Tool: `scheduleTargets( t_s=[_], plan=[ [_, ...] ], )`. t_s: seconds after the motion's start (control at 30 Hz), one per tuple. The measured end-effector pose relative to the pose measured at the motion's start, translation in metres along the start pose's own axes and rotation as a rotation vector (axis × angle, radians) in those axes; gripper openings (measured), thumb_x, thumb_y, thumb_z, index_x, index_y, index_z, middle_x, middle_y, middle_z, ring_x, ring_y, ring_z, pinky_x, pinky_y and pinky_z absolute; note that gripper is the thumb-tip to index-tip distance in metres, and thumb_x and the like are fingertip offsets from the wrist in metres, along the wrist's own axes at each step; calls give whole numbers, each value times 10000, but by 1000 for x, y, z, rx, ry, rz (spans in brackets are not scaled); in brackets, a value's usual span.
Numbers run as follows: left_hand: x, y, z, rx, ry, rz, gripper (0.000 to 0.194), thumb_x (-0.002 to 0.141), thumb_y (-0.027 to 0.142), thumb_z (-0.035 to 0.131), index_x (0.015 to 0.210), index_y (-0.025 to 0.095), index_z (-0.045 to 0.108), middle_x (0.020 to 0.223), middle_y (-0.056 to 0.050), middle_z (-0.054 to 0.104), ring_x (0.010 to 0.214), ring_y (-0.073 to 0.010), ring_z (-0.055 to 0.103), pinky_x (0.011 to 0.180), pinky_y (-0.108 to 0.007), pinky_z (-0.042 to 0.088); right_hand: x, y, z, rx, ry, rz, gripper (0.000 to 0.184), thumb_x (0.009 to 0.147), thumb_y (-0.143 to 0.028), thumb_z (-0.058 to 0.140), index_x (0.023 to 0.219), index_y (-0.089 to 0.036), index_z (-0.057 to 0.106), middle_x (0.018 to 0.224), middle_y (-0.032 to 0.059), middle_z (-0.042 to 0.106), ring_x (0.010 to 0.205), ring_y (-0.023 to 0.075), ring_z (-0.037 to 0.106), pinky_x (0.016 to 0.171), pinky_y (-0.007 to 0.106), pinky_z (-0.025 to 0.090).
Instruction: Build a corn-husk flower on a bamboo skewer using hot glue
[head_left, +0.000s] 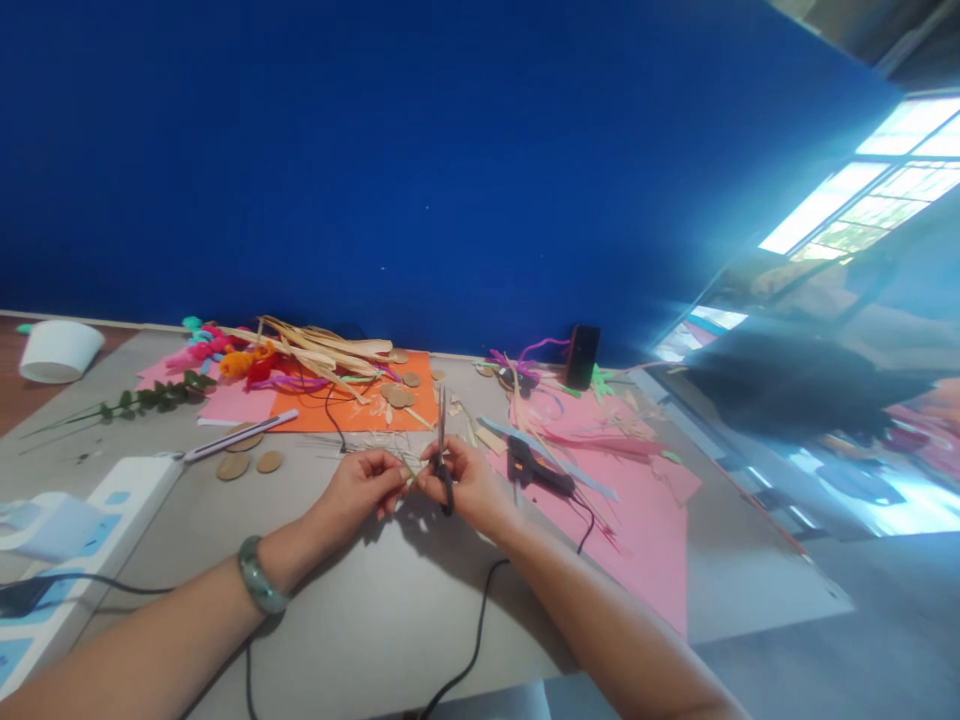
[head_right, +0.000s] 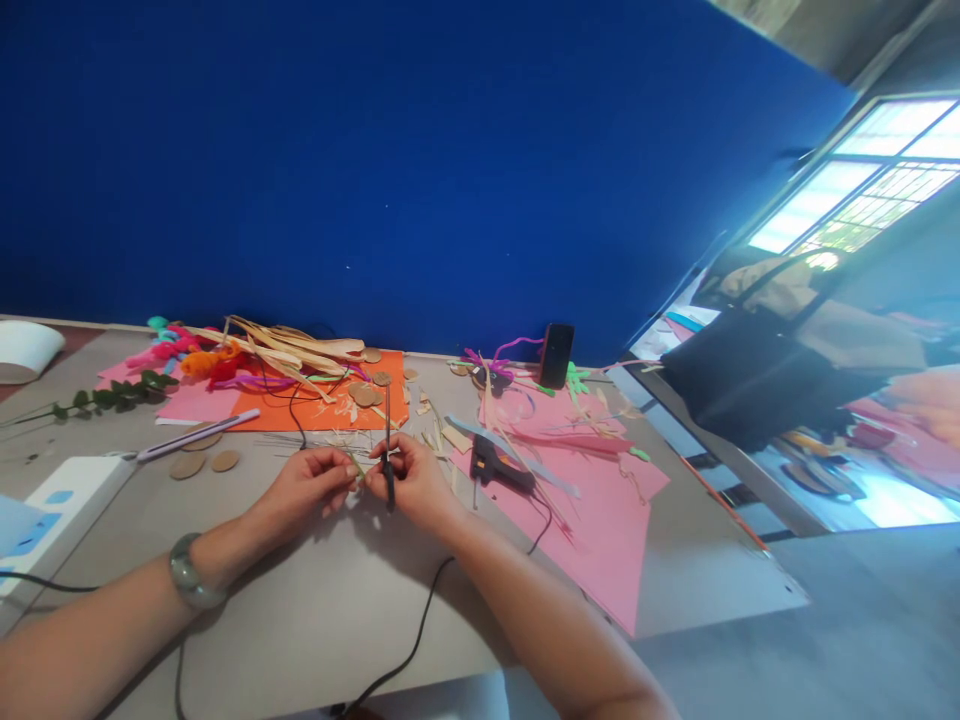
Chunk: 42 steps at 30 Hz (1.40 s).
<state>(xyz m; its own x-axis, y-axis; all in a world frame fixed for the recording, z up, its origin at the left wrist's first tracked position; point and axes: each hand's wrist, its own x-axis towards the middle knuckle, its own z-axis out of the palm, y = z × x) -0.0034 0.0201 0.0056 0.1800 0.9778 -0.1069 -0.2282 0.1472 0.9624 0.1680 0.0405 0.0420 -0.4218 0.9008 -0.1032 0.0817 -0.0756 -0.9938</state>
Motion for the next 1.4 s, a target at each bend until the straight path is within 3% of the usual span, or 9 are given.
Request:
scheduleTargets(
  t_s=[0.27,0.67,0.83,0.93,1.13,1.23,1.4],
  plan=[
    [4,-5,-4,-38,45,20,222,757,326,669,673,131,602,458,24,555,358,-53,437,365,-162,331,2,2,-1,6,30,-6,356,632,-285,758,874,-186,518,640,-44,611,497,73,505,493,197,387],
    [-1,4,3,9,0,-18,264,649,341,748,653,139,577,467,34,542,372,-67,462,344,-163,337,3,7,-2,-9,33,-9,377,623,-291,775,876,-193,513,619,-51,602,483,81,494,480,201,378],
    [0,4,2,5,-20,-22,262,674,342,734,640,140,570,438,41,527,362,-59,447,358,-160,342,3,6,-2,-56,6,-13,339,663,-281,733,897,-192,505,642,-42,607,494,86,499,489,207,376],
    [2,3,-2,-25,11,-16,245,712,335,711,652,137,581,418,42,525,348,-49,429,365,-152,337,5,4,-8,-197,32,-112,282,699,-230,673,919,-193,500,700,-25,619,565,104,544,555,229,413],
    [8,8,-9,-216,140,55,250,671,316,755,676,138,579,595,16,619,397,-33,455,360,-136,329,8,-6,-28,-741,29,-390,307,669,-106,608,959,-196,561,819,13,671,769,168,597,770,303,432],
    [8,10,-10,-238,155,63,260,663,319,762,675,141,571,559,31,594,394,-35,445,363,-139,330,6,-9,-32,-872,-34,-430,291,683,-96,588,959,-188,590,801,23,671,761,174,591,738,281,418],
    [8,10,-11,-204,171,85,245,681,317,744,685,142,572,513,45,555,397,-44,449,371,-142,339,5,-10,-30,-903,-64,-413,285,683,-67,581,934,-190,637,700,0,641,638,144,566,654,246,393]
  ],
)
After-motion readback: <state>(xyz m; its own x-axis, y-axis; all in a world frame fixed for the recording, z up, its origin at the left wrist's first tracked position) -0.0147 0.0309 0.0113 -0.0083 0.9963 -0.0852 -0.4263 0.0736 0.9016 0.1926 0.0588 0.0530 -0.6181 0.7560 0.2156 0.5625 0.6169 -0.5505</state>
